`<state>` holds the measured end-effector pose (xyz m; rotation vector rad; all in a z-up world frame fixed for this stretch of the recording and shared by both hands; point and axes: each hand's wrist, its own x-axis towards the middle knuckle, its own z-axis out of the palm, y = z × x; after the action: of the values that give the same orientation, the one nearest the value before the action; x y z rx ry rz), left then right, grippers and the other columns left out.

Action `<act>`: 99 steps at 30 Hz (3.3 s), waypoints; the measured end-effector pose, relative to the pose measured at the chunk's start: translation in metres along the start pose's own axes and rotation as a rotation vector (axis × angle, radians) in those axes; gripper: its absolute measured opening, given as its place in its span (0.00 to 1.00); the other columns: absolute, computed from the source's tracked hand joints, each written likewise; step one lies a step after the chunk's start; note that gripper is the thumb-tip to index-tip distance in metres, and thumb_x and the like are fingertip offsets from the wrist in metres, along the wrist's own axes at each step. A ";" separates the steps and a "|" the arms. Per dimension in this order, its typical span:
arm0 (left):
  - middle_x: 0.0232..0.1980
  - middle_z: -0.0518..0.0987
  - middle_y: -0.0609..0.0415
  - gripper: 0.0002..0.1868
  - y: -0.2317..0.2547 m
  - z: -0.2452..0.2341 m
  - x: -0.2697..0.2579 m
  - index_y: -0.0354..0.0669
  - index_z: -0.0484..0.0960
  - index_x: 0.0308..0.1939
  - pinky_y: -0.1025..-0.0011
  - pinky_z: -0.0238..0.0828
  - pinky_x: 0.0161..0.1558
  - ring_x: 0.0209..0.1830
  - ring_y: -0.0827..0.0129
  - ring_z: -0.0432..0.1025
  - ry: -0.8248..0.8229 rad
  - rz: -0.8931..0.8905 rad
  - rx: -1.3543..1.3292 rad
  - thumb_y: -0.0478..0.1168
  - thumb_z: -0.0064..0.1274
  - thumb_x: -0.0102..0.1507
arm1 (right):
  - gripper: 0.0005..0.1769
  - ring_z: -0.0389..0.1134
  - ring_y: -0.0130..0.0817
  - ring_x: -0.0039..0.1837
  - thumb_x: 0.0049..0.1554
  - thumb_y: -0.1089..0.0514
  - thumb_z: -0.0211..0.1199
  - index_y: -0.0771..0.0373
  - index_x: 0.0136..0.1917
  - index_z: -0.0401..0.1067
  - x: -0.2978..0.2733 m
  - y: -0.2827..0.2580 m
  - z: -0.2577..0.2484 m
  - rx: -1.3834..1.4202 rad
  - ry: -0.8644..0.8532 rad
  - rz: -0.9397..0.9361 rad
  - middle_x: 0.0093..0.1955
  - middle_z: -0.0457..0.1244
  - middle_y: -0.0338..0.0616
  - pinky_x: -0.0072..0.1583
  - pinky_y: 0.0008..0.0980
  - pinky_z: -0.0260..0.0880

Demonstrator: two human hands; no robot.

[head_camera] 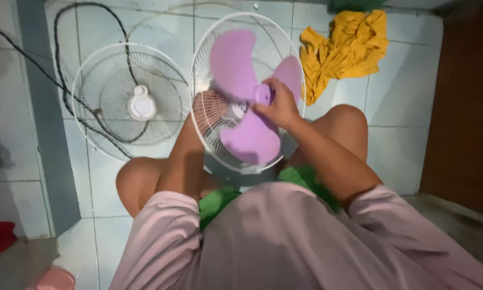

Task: The person sits on the floor and assembles a small electric fan by attaching the purple blades to the motor hub and securing the front wire cage. The person handles the fan blades, motor hub, and front cage to complete the assembly.

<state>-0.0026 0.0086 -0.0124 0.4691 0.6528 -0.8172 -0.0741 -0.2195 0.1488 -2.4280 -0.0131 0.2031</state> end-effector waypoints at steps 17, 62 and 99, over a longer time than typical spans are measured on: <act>0.57 0.77 0.38 0.39 0.000 -0.010 -0.007 0.40 0.71 0.65 0.52 0.73 0.60 0.55 0.48 0.73 0.010 0.020 -0.015 0.67 0.34 0.66 | 0.43 0.67 0.68 0.57 0.48 0.46 0.76 0.47 0.73 0.61 0.018 -0.004 0.014 -0.258 -0.259 0.131 0.61 0.57 0.66 0.58 0.55 0.71; 0.58 0.78 0.34 0.47 0.020 -0.010 -0.003 0.31 0.70 0.67 0.51 0.70 0.62 0.58 0.45 0.72 0.040 0.115 -0.024 0.71 0.30 0.65 | 0.47 0.69 0.60 0.52 0.39 0.46 0.78 0.51 0.70 0.63 0.014 0.004 0.000 -0.232 -0.093 -0.087 0.58 0.57 0.59 0.54 0.55 0.71; 0.56 0.77 0.36 0.45 0.011 -0.024 0.013 0.38 0.74 0.60 0.45 0.69 0.54 0.50 0.46 0.73 -0.229 0.098 -0.203 0.75 0.28 0.65 | 0.37 0.68 0.43 0.40 0.64 0.24 0.50 0.61 0.51 0.73 0.080 0.055 -0.058 1.745 -0.383 0.372 0.38 0.66 0.48 0.45 0.42 0.66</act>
<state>0.0048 0.0232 -0.0371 0.2173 0.4897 -0.6914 0.0108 -0.2936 0.1456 -0.6169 0.3091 0.5425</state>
